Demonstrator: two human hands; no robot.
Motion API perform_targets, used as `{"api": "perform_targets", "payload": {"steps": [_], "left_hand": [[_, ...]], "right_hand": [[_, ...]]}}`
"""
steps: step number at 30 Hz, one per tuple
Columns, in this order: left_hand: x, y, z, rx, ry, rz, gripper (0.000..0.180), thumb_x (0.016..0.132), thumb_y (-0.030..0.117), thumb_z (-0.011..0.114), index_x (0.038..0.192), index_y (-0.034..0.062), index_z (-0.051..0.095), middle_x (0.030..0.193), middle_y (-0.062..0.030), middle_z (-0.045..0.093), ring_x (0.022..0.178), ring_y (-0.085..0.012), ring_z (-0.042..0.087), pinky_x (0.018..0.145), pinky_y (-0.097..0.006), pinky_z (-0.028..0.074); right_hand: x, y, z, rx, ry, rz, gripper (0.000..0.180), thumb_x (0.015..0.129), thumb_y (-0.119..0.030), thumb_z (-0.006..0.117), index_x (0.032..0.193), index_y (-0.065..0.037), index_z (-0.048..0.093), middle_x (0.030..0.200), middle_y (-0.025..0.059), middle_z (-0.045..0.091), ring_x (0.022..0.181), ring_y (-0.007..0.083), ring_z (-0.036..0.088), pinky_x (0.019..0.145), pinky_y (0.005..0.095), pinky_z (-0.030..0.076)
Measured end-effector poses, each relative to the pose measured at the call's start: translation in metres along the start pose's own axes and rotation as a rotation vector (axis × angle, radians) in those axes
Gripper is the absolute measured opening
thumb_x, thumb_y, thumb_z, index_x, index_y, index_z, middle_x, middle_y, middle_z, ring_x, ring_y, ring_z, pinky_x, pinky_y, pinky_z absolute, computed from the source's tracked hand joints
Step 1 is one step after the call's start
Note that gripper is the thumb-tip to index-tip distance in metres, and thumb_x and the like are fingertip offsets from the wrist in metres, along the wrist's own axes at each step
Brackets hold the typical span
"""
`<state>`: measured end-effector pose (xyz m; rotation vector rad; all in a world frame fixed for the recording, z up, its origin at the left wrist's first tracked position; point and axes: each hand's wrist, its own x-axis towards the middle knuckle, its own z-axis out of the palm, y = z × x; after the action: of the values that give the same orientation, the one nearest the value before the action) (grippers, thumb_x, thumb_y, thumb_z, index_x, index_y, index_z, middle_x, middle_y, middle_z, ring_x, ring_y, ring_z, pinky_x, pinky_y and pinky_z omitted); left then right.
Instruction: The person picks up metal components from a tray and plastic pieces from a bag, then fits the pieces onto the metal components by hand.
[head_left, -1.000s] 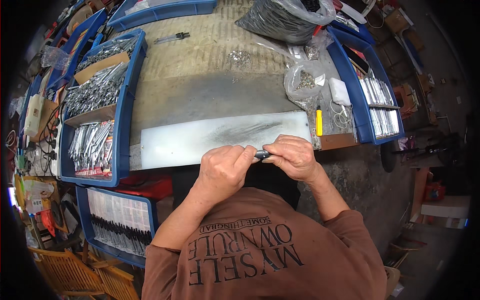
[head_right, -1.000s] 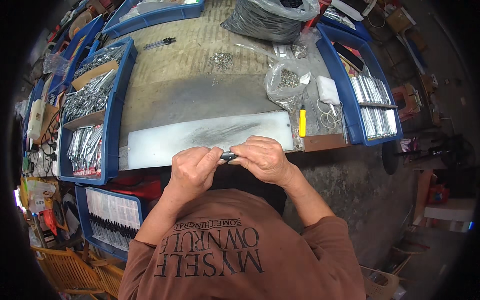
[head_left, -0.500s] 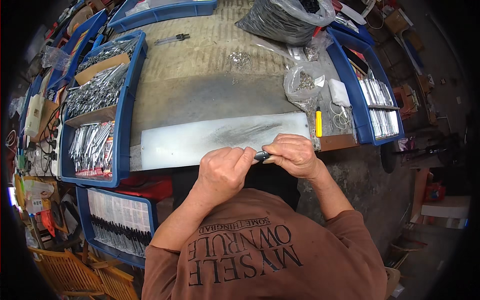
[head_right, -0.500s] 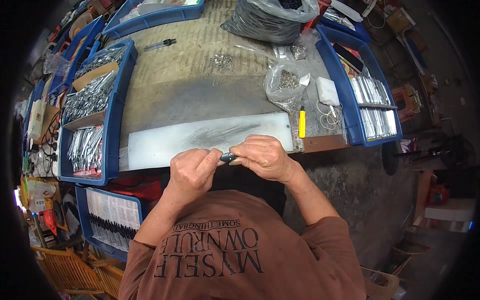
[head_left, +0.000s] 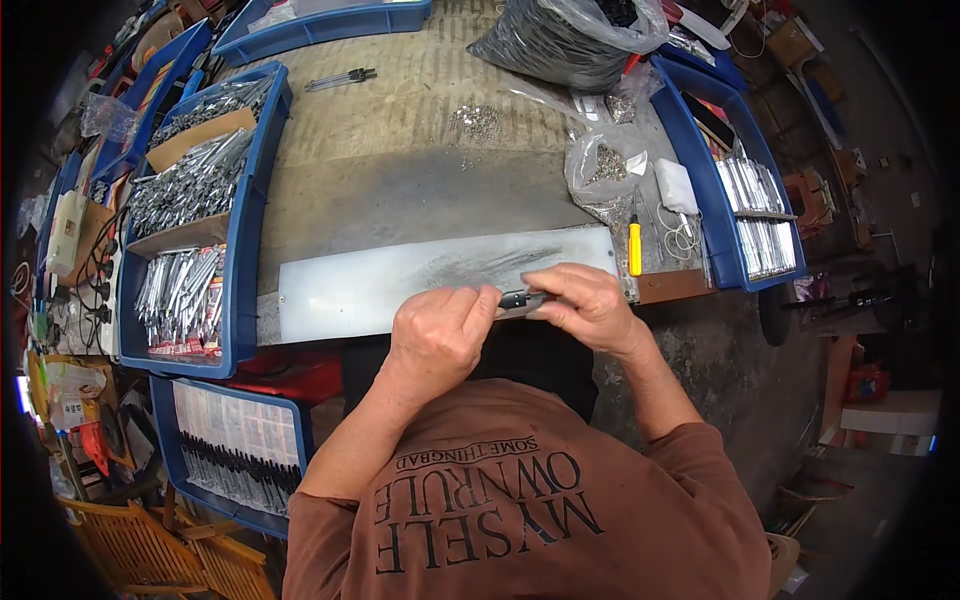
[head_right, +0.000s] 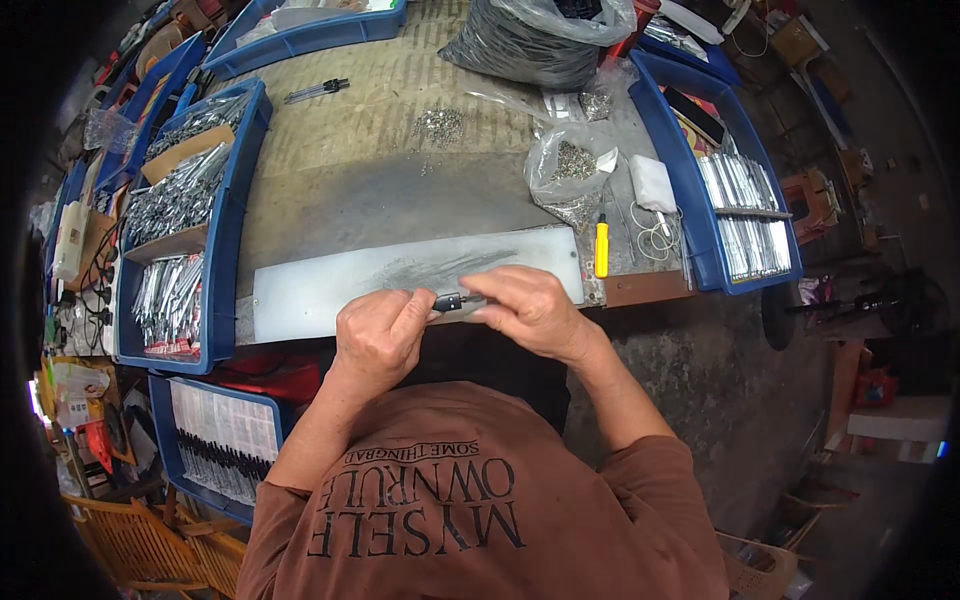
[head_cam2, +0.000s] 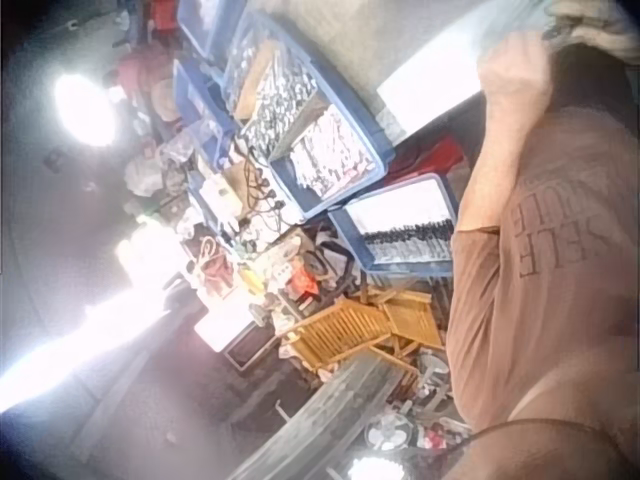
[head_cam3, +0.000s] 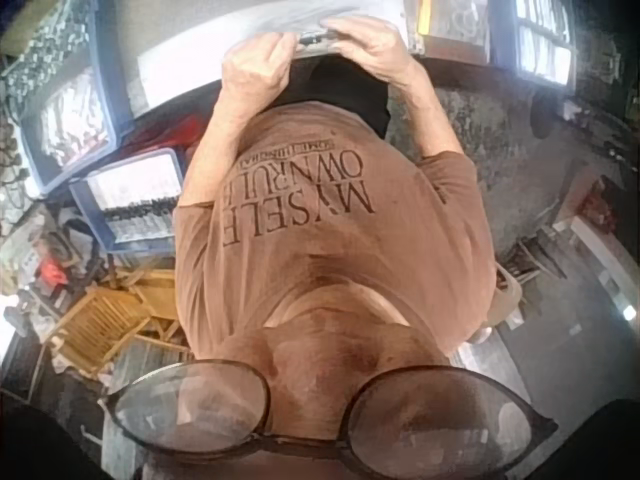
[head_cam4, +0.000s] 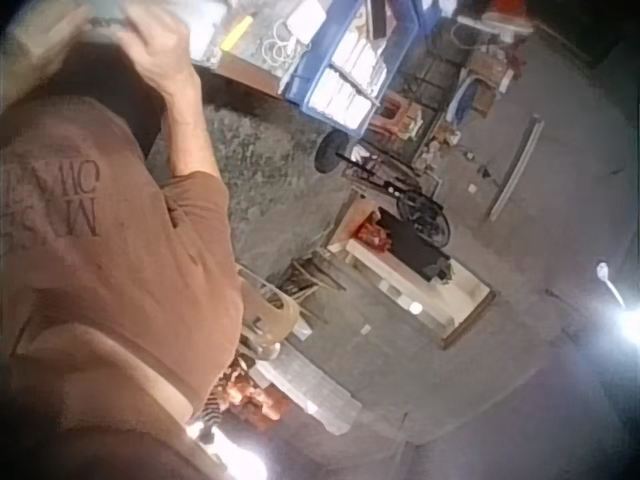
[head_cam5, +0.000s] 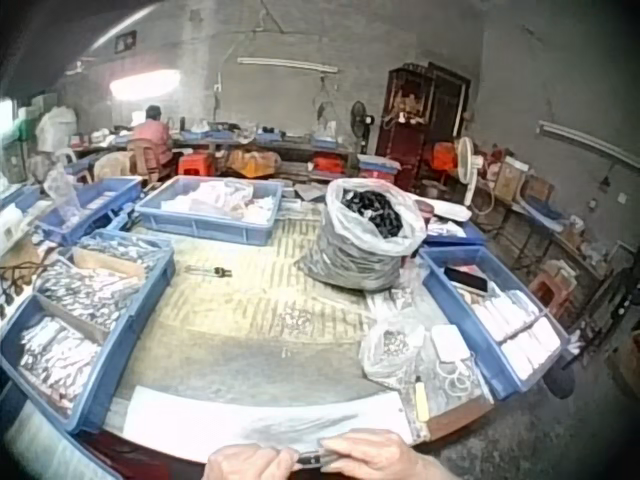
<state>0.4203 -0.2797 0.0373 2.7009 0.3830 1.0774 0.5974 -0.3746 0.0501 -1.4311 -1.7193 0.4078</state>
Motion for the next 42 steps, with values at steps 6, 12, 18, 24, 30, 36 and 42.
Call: {"api": "perform_targets", "payload": {"steps": [6, 12, 18, 24, 30, 36, 42], "left_hand": [[-0.006, -0.016, 0.016, 0.077, -0.064, -0.014, 0.017, 0.07, 0.011, 0.061, 0.084, 0.0025, 0.055, 0.059, -0.0045, 0.046, 0.051, -0.0182, 0.051, 0.044, -0.031, 0.042], [-0.013, -0.023, 0.031, 0.048, -0.081, -0.093, 0.018, 0.069, 0.009, 0.063, 0.083, 0.0055, 0.053, 0.058, -0.0056, 0.046, 0.052, -0.0215, 0.052, 0.045, -0.034, 0.041], [-0.013, -0.024, 0.031, 0.042, -0.112, -0.09, 0.015, 0.07, 0.01, 0.061, 0.082, 0.0036, 0.054, 0.061, -0.0053, 0.048, 0.053, -0.0198, 0.053, 0.046, -0.032, 0.043], [-0.014, -0.026, 0.033, 0.039, -0.102, -0.083, 0.015, 0.071, 0.01, 0.061, 0.082, 0.004, 0.054, 0.061, -0.0051, 0.048, 0.053, -0.02, 0.053, 0.046, -0.032, 0.043], [-0.014, -0.025, 0.032, 0.021, -0.114, -0.092, 0.015, 0.071, 0.011, 0.061, 0.081, 0.0043, 0.053, 0.061, -0.0051, 0.047, 0.053, -0.0197, 0.052, 0.046, -0.033, 0.043], [-0.015, -0.025, 0.031, 0.012, -0.11, -0.097, 0.013, 0.071, 0.009, 0.06, 0.08, 0.0044, 0.052, 0.06, -0.005, 0.046, 0.053, -0.0195, 0.052, 0.046, -0.033, 0.043], [-0.014, -0.025, 0.03, 0.007, -0.111, -0.102, 0.012, 0.07, 0.008, 0.059, 0.079, 0.0042, 0.053, 0.061, -0.0053, 0.047, 0.053, -0.0194, 0.053, 0.046, -0.032, 0.043]], "right_hand": [[0.003, 0.037, -0.021, -0.135, 0.024, 0.163, 0.015, 0.074, -0.005, 0.061, 0.088, 0.0, 0.06, 0.072, 0.0111, 0.057, 0.064, 0.025, 0.055, 0.058, 0.0317, 0.044], [0.014, 0.045, -0.009, -0.33, -0.085, 0.1, 0.008, 0.075, -0.008, 0.059, 0.078, 0.0, 0.059, 0.073, 0.014, 0.057, 0.07, 0.0302, 0.057, 0.063, 0.0371, 0.046], [0.025, 0.051, -0.005, -0.391, -0.242, 0.109, 0.011, 0.075, -0.01, 0.056, 0.073, 0.001, 0.058, 0.074, 0.0168, 0.057, 0.073, 0.0337, 0.057, 0.065, 0.0405, 0.046], [0.043, 0.044, -0.006, -0.477, -0.393, 0.142, 0.013, 0.073, -0.008, 0.051, 0.071, 0.003, 0.058, 0.073, 0.0204, 0.058, 0.073, 0.0363, 0.057, 0.066, 0.0424, 0.045], [0.048, 0.043, -0.001, -0.574, -0.463, 0.168, 0.013, 0.069, -0.003, 0.048, 0.07, 0.003, 0.059, 0.076, 0.023, 0.059, 0.072, 0.0381, 0.058, 0.067, 0.0436, 0.045], [0.043, 0.029, -0.001, -0.272, -0.321, 0.262, 0.011, 0.073, -0.007, 0.052, 0.074, 0.003, 0.058, 0.073, 0.0176, 0.059, 0.07, 0.0316, 0.057, 0.064, 0.0377, 0.045], [0.033, 0.022, 0.017, 0.139, -0.166, 0.226, 0.009, 0.077, -0.007, 0.059, 0.079, 0.002, 0.057, 0.073, 0.0063, 0.057, 0.067, 0.019, 0.053, 0.062, 0.0284, 0.043]]}}
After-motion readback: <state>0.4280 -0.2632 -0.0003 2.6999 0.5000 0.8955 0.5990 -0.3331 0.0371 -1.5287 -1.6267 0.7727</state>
